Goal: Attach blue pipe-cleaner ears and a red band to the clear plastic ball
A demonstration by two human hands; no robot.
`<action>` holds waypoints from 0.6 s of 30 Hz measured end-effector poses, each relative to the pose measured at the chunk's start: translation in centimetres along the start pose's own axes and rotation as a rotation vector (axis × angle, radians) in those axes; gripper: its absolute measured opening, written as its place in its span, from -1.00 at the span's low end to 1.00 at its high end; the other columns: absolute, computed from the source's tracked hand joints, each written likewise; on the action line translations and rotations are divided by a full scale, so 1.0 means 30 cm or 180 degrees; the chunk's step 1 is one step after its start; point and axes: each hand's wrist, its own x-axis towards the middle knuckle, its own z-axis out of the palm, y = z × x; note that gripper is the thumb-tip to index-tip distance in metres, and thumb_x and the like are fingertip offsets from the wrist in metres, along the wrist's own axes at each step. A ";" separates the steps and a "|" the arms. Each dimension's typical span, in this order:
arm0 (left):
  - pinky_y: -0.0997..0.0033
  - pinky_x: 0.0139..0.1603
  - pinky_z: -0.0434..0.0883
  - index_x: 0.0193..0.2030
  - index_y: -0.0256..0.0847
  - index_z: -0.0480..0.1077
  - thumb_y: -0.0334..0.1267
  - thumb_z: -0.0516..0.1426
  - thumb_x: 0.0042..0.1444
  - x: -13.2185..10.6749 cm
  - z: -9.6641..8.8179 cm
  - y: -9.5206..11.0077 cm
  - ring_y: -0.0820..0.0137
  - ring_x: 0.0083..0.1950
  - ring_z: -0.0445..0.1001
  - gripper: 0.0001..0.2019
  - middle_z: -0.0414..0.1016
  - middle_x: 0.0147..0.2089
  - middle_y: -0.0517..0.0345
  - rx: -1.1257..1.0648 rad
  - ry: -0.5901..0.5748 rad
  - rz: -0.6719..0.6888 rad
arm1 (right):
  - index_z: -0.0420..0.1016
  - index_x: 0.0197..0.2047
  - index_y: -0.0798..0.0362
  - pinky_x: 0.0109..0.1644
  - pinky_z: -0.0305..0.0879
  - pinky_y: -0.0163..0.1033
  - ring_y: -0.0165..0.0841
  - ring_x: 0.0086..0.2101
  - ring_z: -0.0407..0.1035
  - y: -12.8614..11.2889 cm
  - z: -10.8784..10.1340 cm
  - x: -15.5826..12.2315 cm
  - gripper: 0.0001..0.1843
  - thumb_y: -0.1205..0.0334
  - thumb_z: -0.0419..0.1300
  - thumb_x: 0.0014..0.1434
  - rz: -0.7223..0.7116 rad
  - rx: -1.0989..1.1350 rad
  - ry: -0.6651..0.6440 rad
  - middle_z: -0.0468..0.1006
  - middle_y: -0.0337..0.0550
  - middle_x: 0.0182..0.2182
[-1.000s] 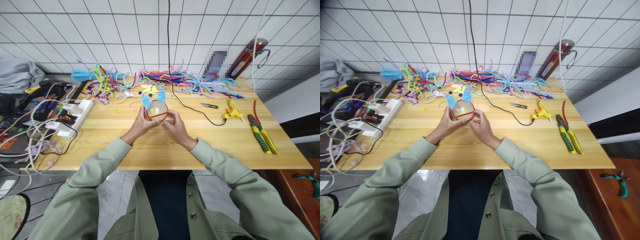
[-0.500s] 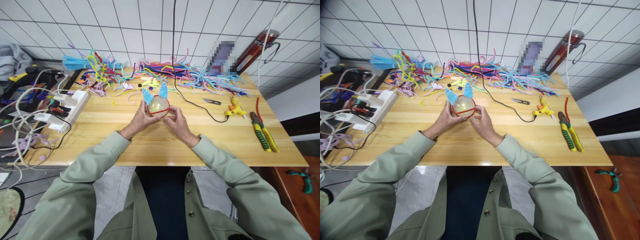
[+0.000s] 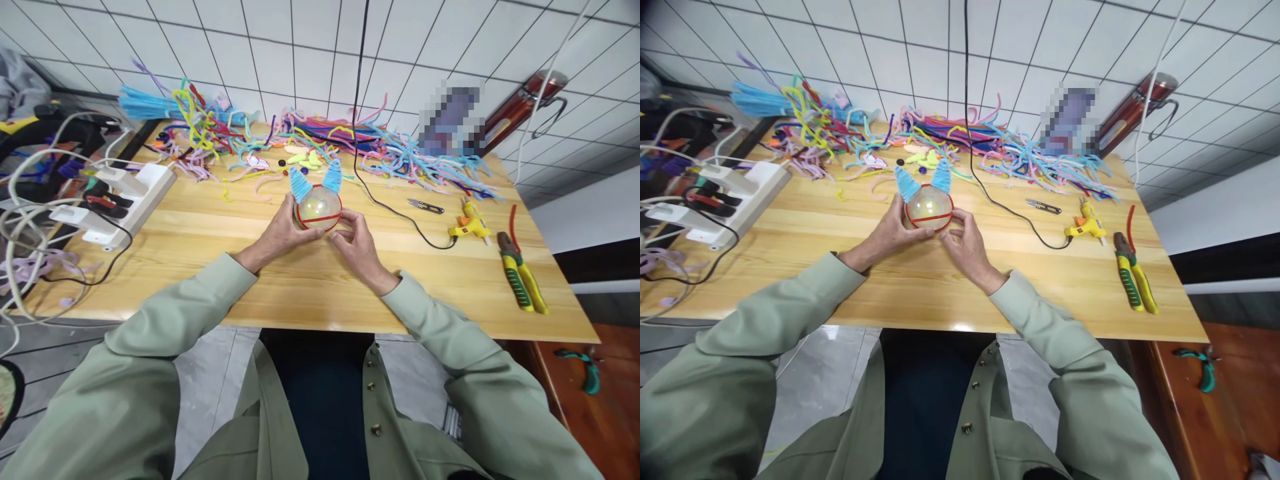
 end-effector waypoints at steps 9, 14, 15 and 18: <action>-0.03 0.19 0.61 0.11 -0.16 0.35 0.20 0.60 -0.11 -0.001 -0.007 0.033 0.08 0.03 0.55 -0.18 0.47 -0.02 0.07 0.0000 -0.0047 -0.0057 | 0.37 0.27 -0.12 0.32 0.65 0.17 -0.07 0.35 0.50 0.004 -0.003 0.000 -0.46 0.02 0.39 0.31 0.0005 -0.0038 0.0005 0.54 0.08 0.38; 0.06 0.17 0.62 0.16 -0.16 0.33 0.19 0.58 -0.08 0.002 -0.009 0.043 0.08 0.08 0.58 -0.16 0.52 0.05 0.04 -0.0034 -0.0095 0.0028 | 0.36 0.29 -0.14 0.30 0.63 0.14 -0.09 0.33 0.52 0.006 -0.002 0.000 -0.44 0.01 0.39 0.32 0.0011 -0.0042 -0.0026 0.54 0.05 0.39; 0.06 0.17 0.62 0.16 -0.16 0.33 0.19 0.58 -0.08 0.003 -0.009 0.039 0.08 0.08 0.58 -0.16 0.52 0.05 0.04 -0.0018 -0.0100 0.0025 | 0.36 0.29 -0.14 0.30 0.63 0.14 -0.09 0.33 0.52 0.006 -0.001 0.000 -0.45 0.01 0.39 0.32 0.0018 -0.0042 -0.0034 0.53 0.05 0.39; -0.01 0.21 0.62 0.10 -0.16 0.34 0.23 0.60 -0.13 0.003 -0.007 0.022 0.08 0.05 0.58 -0.16 0.51 0.01 0.06 0.0018 -0.0079 -0.0052 | 0.36 0.28 -0.13 0.29 0.63 0.12 -0.09 0.35 0.50 0.003 0.002 0.000 -0.46 0.01 0.38 0.32 0.0013 -0.0022 -0.0025 0.52 0.07 0.39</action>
